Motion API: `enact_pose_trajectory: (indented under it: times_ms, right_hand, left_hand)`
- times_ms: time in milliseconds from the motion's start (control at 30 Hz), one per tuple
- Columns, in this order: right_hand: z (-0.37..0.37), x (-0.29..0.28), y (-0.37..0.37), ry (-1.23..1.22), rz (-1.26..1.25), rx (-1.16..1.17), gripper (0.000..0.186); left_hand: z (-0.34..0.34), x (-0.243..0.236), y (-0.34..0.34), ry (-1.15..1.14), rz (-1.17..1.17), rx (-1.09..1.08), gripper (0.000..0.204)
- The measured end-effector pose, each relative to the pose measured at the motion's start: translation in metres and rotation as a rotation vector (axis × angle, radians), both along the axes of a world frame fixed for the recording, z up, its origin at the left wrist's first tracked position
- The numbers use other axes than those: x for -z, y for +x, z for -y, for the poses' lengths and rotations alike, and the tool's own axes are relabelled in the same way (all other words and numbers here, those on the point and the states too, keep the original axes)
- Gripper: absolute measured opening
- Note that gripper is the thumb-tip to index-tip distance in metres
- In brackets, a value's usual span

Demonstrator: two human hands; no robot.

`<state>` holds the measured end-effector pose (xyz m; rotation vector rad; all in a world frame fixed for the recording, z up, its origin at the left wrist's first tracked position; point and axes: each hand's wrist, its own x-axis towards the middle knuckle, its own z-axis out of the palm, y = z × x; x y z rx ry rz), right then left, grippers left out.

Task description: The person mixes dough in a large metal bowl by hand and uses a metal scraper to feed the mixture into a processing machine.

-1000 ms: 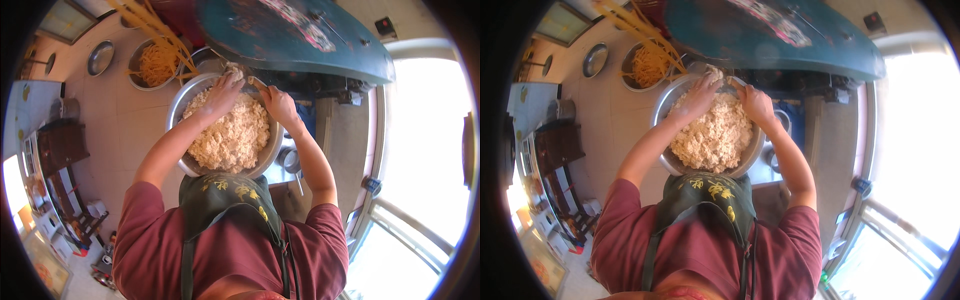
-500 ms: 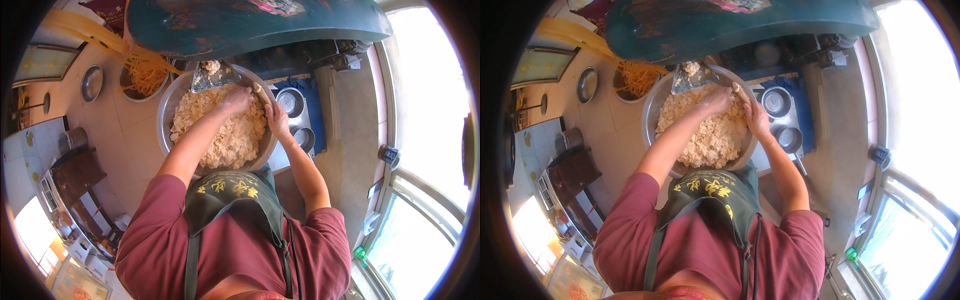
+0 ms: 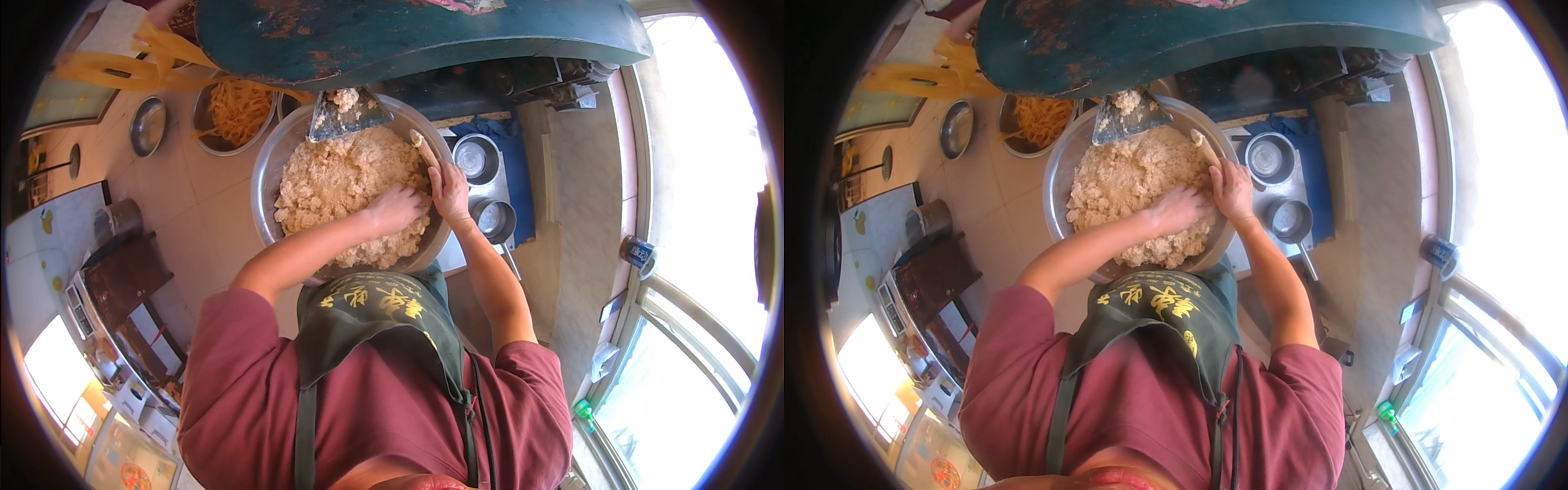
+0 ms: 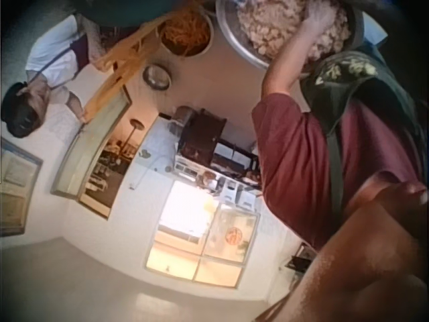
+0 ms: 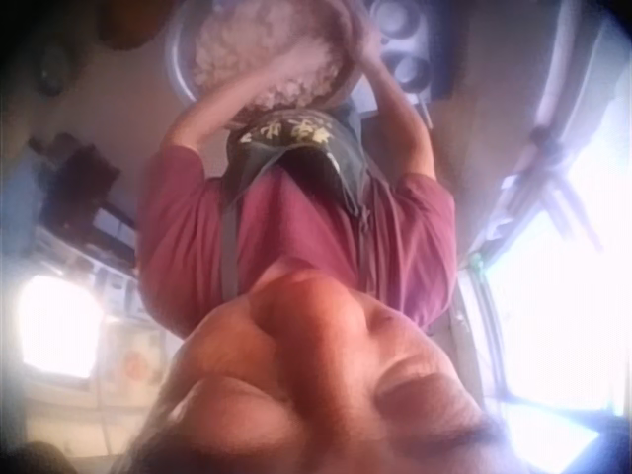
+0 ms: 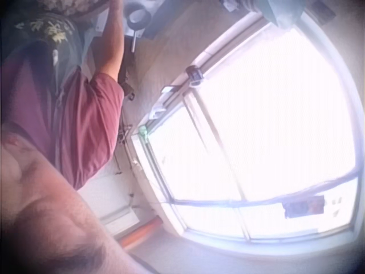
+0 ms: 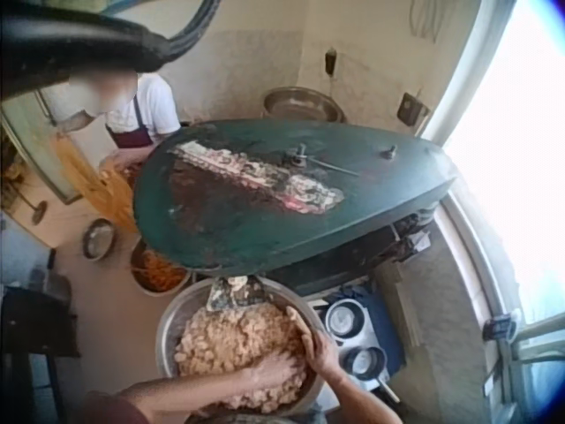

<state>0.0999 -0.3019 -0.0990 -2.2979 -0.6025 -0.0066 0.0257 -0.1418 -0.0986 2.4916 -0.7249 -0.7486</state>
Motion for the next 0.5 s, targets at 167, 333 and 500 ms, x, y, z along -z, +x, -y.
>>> enact_pose_trajectory:
  times_ms: [167,333,500]
  right_hand:
    - [0.002,0.002,-0.002,-0.012,-0.018,0.005,0.021]
    - [-0.005,0.0,0.001,-0.006,0.007,-0.026,0.023]
    - [0.002,0.007,-0.001,-0.018,0.011,-0.01,0.022]
  left_hand:
    - [-0.034,-0.043,-0.006,0.037,0.219,0.004,0.039]
    - [0.024,0.02,0.02,-0.028,0.056,-0.224,0.06]
    - [0.021,-0.017,0.022,0.091,0.107,0.093,0.046]
